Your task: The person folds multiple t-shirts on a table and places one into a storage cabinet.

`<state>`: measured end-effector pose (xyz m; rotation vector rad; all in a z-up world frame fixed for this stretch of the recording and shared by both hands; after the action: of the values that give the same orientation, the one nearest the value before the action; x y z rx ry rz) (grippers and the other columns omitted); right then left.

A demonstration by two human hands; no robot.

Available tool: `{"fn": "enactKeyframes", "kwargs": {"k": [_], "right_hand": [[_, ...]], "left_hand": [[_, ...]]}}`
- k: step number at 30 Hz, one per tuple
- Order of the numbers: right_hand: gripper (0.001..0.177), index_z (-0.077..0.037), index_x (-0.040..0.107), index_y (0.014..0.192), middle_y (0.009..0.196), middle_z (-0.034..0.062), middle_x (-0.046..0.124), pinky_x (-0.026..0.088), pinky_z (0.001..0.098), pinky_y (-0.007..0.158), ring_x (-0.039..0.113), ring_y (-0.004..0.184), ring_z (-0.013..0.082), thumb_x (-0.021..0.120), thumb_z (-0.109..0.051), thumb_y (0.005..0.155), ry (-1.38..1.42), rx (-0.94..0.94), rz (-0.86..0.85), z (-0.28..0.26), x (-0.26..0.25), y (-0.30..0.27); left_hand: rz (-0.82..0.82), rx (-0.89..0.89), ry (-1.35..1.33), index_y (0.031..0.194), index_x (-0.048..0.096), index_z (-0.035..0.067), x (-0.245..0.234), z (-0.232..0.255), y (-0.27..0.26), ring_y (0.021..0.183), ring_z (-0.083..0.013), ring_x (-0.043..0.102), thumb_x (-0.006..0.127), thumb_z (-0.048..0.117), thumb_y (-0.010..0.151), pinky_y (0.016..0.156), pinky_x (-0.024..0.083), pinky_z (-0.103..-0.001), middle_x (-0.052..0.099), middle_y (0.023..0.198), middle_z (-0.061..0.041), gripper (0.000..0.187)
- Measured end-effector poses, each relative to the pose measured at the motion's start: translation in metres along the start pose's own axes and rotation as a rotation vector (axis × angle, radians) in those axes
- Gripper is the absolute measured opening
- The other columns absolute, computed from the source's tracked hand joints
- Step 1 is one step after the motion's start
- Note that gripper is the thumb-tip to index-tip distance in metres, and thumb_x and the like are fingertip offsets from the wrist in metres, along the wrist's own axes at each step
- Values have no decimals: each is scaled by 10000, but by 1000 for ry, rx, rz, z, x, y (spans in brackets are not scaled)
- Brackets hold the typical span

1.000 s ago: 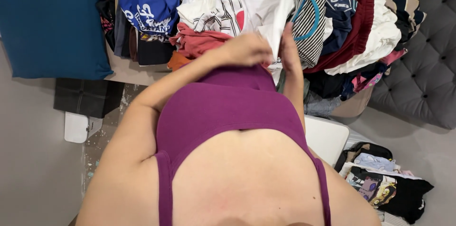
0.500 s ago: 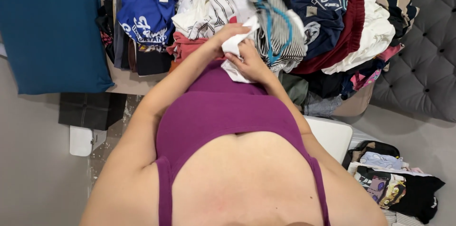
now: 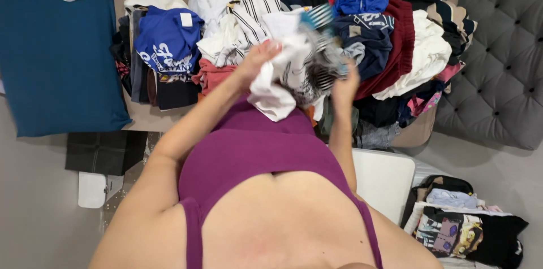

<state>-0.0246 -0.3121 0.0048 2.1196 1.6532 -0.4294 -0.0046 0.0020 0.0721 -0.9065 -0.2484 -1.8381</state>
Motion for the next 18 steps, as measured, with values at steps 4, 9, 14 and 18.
{"fn": "enactKeyframes", "kwargs": {"k": [4, 9, 14, 18], "right_hand": [[582, 6, 516, 1457, 1444, 199, 557, 401, 363, 1210, 550, 1354, 268, 564, 134, 891, 202, -162, 460, -38, -71, 18], [644, 35, 435, 1504, 1481, 219, 505, 324, 426, 1203, 477, 1387, 320, 762, -2, 950, -119, -223, 410, -101, -74, 45], [658, 53, 428, 1514, 1547, 211, 470, 305, 455, 1220, 430, 1446, 345, 738, -246, 1015, -60, -298, 82, -159, -11, 61], [680, -24, 481, 1550, 1598, 140, 525, 317, 448, 1299, 470, 1517, 274, 460, -533, 1101, 420, -371, -355, -214, 35, 78]], "left_hand": [[-25, 277, -80, 1200, 680, 50, 13, 83, -15, 886, -155, 705, 592, 312, 1051, 735, 578, -290, 713, 1024, -83, 314], [-64, 262, -154, 1264, 641, 15, -16, 103, -24, 983, -184, 689, 571, 220, 1039, 852, 563, -314, 695, 1110, -106, 312], [-99, 278, -253, 1345, 589, -27, -36, 115, -33, 1108, -222, 667, 541, 103, 1023, 1003, 543, -343, 672, 1221, -135, 351], [-222, 227, -161, 1340, 587, -22, 16, 125, -49, 1112, -191, 647, 578, 159, 1032, 1010, 518, -323, 660, 1219, -114, 357]]}}
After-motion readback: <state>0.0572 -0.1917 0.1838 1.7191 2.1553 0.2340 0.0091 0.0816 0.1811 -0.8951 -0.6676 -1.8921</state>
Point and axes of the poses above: each hand's wrist, its own y-axis towards the middle knuckle, its own x-axis out of the palm, z = x × y, the point moved 2 cm from there along y, towards the middle knuckle
